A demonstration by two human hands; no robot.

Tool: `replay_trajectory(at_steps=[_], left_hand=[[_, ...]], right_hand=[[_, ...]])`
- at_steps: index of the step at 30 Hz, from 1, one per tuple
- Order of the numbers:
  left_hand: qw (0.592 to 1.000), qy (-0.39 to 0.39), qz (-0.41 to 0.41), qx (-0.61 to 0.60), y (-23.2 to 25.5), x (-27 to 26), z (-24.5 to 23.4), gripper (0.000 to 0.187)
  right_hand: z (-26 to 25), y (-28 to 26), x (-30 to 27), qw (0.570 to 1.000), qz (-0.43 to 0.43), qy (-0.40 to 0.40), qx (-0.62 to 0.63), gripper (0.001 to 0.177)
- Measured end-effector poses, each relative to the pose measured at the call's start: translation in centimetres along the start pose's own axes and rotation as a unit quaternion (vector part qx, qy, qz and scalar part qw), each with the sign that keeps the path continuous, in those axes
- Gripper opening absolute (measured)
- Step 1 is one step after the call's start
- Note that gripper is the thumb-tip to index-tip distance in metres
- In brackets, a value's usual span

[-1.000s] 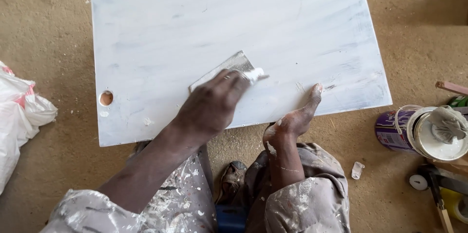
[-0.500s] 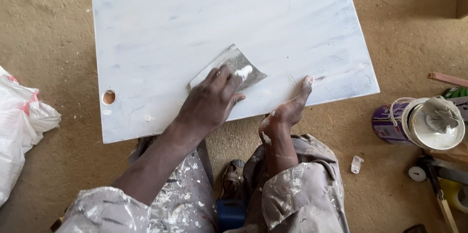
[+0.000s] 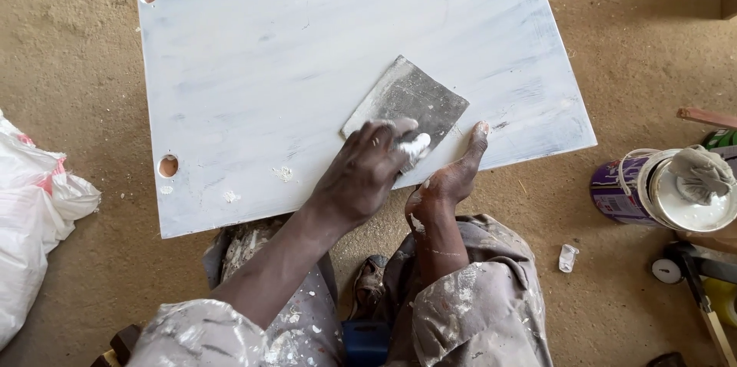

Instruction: Sanding and smoothing a wooden board with a hand tool to prepare the surface.

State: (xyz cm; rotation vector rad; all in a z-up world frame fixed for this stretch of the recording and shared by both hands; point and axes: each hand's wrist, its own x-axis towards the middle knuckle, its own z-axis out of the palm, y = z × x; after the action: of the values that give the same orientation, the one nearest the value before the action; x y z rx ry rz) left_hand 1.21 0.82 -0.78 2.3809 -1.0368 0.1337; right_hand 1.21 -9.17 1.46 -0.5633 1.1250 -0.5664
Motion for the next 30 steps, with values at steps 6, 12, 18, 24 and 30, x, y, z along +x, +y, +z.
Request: replay_trajectory(at_steps=[6, 12, 18, 24, 30], left_hand=[[0.991, -0.058, 0.051, 0.106, 0.5, -1.1, -1.1, 0.017], [0.996, -0.070, 0.028, 0.057, 2.0, 0.4, -1.7, 0.022], [0.993, -0.042, -0.009, 0.112, 1.7, -1.1, -2.5, 0.015], [0.991, -0.105, -0.040, 0.070, 3.6, 0.4, -2.4, 0.031], [0.988, -0.033, -0.073, 0.130, 3.3, 0.0, -2.3, 0.024]], right_hand=[[-2.2, 1.9, 2.7, 0.999, -0.015, -0.018, -0.049, 0.091], [-2.4, 2.7, 4.2, 0.994, -0.001, -0.109, -0.015, 0.067], [-4.2, 3.8, 7.4, 0.991, -0.035, -0.099, -0.088, 0.069], [-7.3, 5.9, 8.5, 0.968, -0.106, -0.184, -0.135, 0.068], [-8.2, 9.2, 11.4, 0.945, -0.149, -0.219, -0.191, 0.060]])
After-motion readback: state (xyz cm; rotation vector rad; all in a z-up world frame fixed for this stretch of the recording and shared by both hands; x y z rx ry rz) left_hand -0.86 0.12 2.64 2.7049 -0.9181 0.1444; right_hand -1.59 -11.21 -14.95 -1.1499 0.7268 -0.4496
